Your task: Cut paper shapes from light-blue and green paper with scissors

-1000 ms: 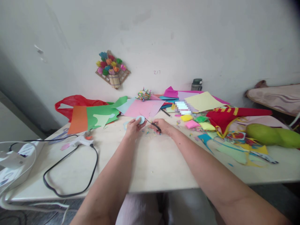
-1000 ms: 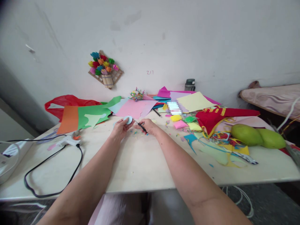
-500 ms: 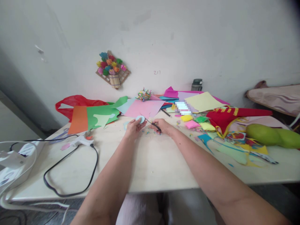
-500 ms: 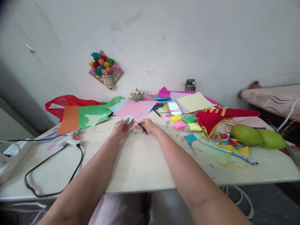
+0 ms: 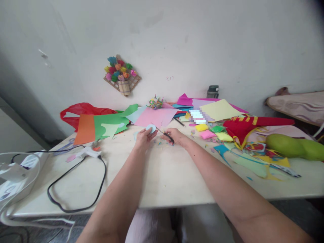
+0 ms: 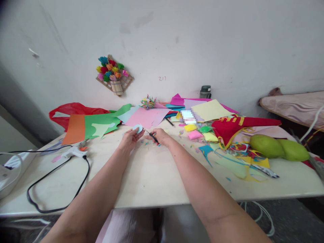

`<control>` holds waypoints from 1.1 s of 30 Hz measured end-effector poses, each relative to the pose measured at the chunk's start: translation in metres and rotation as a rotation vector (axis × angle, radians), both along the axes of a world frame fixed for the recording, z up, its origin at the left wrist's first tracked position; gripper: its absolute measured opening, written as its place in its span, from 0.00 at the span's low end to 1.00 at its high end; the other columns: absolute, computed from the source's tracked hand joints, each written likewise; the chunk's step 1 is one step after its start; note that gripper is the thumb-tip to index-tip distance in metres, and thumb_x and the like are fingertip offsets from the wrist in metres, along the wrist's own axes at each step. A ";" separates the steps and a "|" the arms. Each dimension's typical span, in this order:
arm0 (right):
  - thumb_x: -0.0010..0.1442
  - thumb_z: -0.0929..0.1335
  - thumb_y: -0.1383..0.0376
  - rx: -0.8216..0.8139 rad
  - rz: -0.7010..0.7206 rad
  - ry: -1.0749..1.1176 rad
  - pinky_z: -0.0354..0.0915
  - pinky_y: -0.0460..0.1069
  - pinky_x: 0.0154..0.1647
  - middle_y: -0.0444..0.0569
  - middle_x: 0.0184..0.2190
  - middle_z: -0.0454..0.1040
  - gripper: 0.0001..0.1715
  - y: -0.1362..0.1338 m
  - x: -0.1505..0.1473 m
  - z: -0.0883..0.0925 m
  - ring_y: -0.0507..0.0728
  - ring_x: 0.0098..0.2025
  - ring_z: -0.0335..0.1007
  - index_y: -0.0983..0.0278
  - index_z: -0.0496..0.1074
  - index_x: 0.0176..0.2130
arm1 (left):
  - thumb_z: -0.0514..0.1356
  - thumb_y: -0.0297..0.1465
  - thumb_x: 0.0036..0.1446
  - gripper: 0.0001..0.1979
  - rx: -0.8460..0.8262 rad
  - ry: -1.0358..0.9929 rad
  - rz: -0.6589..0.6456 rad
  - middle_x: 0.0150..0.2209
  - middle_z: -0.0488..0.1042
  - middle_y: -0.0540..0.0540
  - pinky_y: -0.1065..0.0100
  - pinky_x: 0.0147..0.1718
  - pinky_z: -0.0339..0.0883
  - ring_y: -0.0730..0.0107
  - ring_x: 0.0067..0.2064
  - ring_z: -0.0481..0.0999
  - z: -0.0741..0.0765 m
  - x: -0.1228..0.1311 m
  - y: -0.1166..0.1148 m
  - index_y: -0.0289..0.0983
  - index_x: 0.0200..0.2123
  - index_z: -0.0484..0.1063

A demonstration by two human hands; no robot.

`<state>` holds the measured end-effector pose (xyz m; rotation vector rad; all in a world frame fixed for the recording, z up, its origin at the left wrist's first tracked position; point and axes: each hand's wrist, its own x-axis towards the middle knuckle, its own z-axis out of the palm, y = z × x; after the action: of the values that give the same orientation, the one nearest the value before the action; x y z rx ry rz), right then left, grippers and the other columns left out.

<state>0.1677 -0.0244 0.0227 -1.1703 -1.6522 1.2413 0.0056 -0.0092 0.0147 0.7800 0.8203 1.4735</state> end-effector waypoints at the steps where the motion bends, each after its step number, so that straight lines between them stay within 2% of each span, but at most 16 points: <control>1: 0.47 0.71 0.64 -0.003 -0.003 -0.001 0.51 0.41 0.09 0.36 0.10 0.60 0.13 0.000 0.000 0.000 0.45 0.10 0.52 0.66 0.63 0.25 | 0.60 0.22 0.48 0.03 0.000 0.001 0.002 0.29 0.76 0.42 0.68 0.33 0.72 0.65 0.32 0.78 0.000 0.000 0.000 0.32 0.28 0.67; 10: 0.47 0.71 0.63 -0.011 -0.032 0.004 0.53 0.41 0.11 0.37 0.10 0.60 0.13 -0.001 0.003 0.001 0.45 0.10 0.53 0.67 0.64 0.25 | 0.60 0.22 0.48 0.03 0.038 0.073 -0.030 0.26 0.75 0.43 0.70 0.31 0.71 0.67 0.29 0.77 0.000 -0.002 -0.001 0.31 0.27 0.67; 16: 0.47 0.71 0.58 -0.010 -0.008 0.010 0.48 0.40 0.10 0.42 0.16 0.67 0.16 0.000 0.016 0.003 0.45 0.13 0.59 0.67 0.66 0.29 | 0.64 0.27 0.45 0.07 0.073 0.193 -0.199 0.25 0.75 0.43 0.71 0.26 0.71 0.70 0.25 0.75 -0.002 -0.006 -0.001 0.31 0.27 0.69; 20: 0.41 0.73 0.62 0.038 -0.049 0.100 0.50 0.40 0.12 0.40 0.17 0.68 0.19 0.003 0.016 0.002 0.45 0.14 0.59 0.67 0.65 0.31 | 0.67 0.32 0.39 0.12 0.135 0.294 -0.283 0.24 0.73 0.46 0.70 0.26 0.70 0.71 0.24 0.74 -0.005 -0.006 -0.001 0.32 0.25 0.70; 26: 0.37 0.72 0.69 0.078 -0.107 0.285 0.58 0.41 0.19 0.37 0.16 0.66 0.20 0.002 0.011 0.003 0.46 0.18 0.62 0.65 0.64 0.33 | 0.68 0.36 0.37 0.14 0.159 0.403 -0.342 0.22 0.71 0.47 0.70 0.27 0.69 0.74 0.24 0.71 -0.007 -0.004 -0.001 0.31 0.23 0.71; 33: 0.36 0.71 0.69 0.115 -0.153 0.333 0.60 0.43 0.22 0.35 0.16 0.66 0.20 0.002 0.003 0.003 0.47 0.18 0.61 0.64 0.63 0.31 | 0.67 0.38 0.38 0.16 0.158 0.358 -0.341 0.27 0.73 0.46 0.68 0.29 0.69 0.73 0.26 0.71 -0.007 0.005 -0.004 0.31 0.27 0.73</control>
<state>0.1707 -0.0220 0.0256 -0.9426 -1.3436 1.1576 0.0106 -0.0133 0.0077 1.2623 0.7929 1.1162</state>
